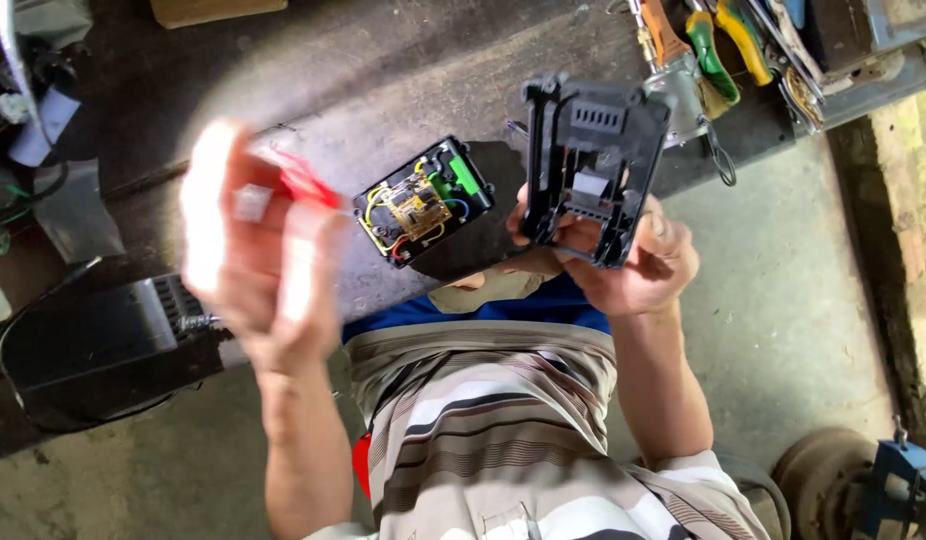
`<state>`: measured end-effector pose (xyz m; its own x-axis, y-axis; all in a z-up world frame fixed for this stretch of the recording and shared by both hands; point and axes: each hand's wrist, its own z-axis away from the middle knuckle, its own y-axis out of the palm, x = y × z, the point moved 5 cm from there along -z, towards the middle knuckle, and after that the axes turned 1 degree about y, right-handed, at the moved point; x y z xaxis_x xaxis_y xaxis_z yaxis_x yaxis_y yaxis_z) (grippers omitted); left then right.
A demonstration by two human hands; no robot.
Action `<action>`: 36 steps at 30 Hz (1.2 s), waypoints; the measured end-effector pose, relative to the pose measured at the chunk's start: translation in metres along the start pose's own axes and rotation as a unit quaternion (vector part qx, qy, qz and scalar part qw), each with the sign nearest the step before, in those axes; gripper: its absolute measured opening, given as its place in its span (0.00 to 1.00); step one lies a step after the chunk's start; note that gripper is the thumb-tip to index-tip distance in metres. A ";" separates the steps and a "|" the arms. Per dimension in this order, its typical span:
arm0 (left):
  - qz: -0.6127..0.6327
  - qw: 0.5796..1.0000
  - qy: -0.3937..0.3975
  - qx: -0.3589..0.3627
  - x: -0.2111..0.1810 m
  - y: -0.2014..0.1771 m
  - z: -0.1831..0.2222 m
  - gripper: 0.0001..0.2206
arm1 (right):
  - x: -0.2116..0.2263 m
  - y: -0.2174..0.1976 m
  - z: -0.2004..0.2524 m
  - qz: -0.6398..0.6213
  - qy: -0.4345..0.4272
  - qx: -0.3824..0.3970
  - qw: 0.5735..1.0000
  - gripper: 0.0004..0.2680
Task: Assembling the two halves of a battery casing and fastening them together using a manual screwdriver.
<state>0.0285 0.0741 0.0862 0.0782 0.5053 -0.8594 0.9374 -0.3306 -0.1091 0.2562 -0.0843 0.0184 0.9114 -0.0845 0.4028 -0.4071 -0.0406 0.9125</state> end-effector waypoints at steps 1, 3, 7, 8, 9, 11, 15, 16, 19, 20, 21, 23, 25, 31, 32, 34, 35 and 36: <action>-0.003 1.000 0.001 -0.004 -0.003 0.007 0.005 0.24 | 0.001 0.005 -0.006 -0.001 0.004 0.003 1.000 0.30; 0.017 0.998 -0.054 0.041 -0.006 0.021 0.016 0.17 | 0.008 0.017 -0.023 0.165 -0.048 0.006 0.985 0.26; 0.239 0.964 -0.108 0.029 0.027 0.027 0.000 0.20 | 0.005 0.025 -0.058 0.111 -0.014 -0.020 0.993 0.29; 0.280 0.949 -0.139 0.031 0.034 0.027 -0.003 0.21 | 0.005 0.030 -0.069 0.110 -0.014 -0.013 0.994 0.26; 0.320 0.931 -0.170 0.034 0.041 0.029 -0.007 0.21 | 0.004 0.035 -0.081 0.108 -0.014 -0.007 0.994 0.24; 0.333 0.928 -0.164 0.026 0.052 0.026 -0.013 0.22 | 0.000 0.041 -0.104 0.130 -0.016 0.021 0.991 0.19; 0.349 0.921 -0.174 0.012 0.084 0.025 -0.026 0.24 | -0.008 0.033 -0.140 0.173 -0.022 -0.027 0.984 0.17; 0.349 0.922 -0.169 0.009 0.080 0.019 -0.035 0.24 | -0.009 0.035 -0.147 0.175 -0.021 -0.021 0.984 0.17; 0.579 0.780 -0.238 0.005 0.081 0.015 -0.051 0.35 | -0.013 0.031 -0.167 0.181 -0.003 -0.059 0.982 0.21; 0.587 0.774 -0.236 0.007 0.085 0.014 -0.054 0.38 | -0.013 0.028 -0.172 0.190 -0.006 -0.064 0.980 0.20; 0.596 0.768 -0.234 0.009 0.089 0.014 -0.058 0.42 | -0.014 0.025 -0.178 0.200 -0.009 -0.069 0.977 0.20; 0.600 0.765 -0.234 0.007 0.097 0.012 -0.060 0.41 | -0.017 0.023 -0.187 0.204 0.006 -0.081 0.976 0.22; 0.603 0.761 -0.238 0.003 0.103 0.013 -0.060 0.41 | -0.022 0.011 -0.193 0.206 0.024 -0.096 0.974 0.24; 0.524 0.824 -0.214 -0.015 0.106 0.017 -0.062 0.26 | -0.033 0.004 -0.201 0.206 0.060 -0.013 0.977 0.19; 0.441 0.880 -0.173 -0.027 0.105 0.015 -0.063 0.23 | -0.034 0.004 -0.201 0.200 0.068 0.001 0.978 0.19; 0.354 0.925 -0.133 -0.036 0.099 0.011 -0.062 0.21 | -0.036 0.004 -0.201 0.192 0.073 0.012 0.979 0.20; 0.243 0.967 -0.072 -0.018 0.089 0.009 -0.063 0.15 | -0.036 0.002 -0.200 0.192 0.072 0.001 0.979 0.20; 0.128 0.992 -0.008 0.001 0.079 0.008 -0.062 0.11 | -0.037 0.001 -0.200 0.193 0.071 -0.008 0.979 0.20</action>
<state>0.0629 0.1610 0.0490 0.3073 0.3914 -0.8674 0.8872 -0.4476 0.1123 0.2343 0.1177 0.0185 0.6900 0.0484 0.7222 -0.7223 -0.0181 0.6914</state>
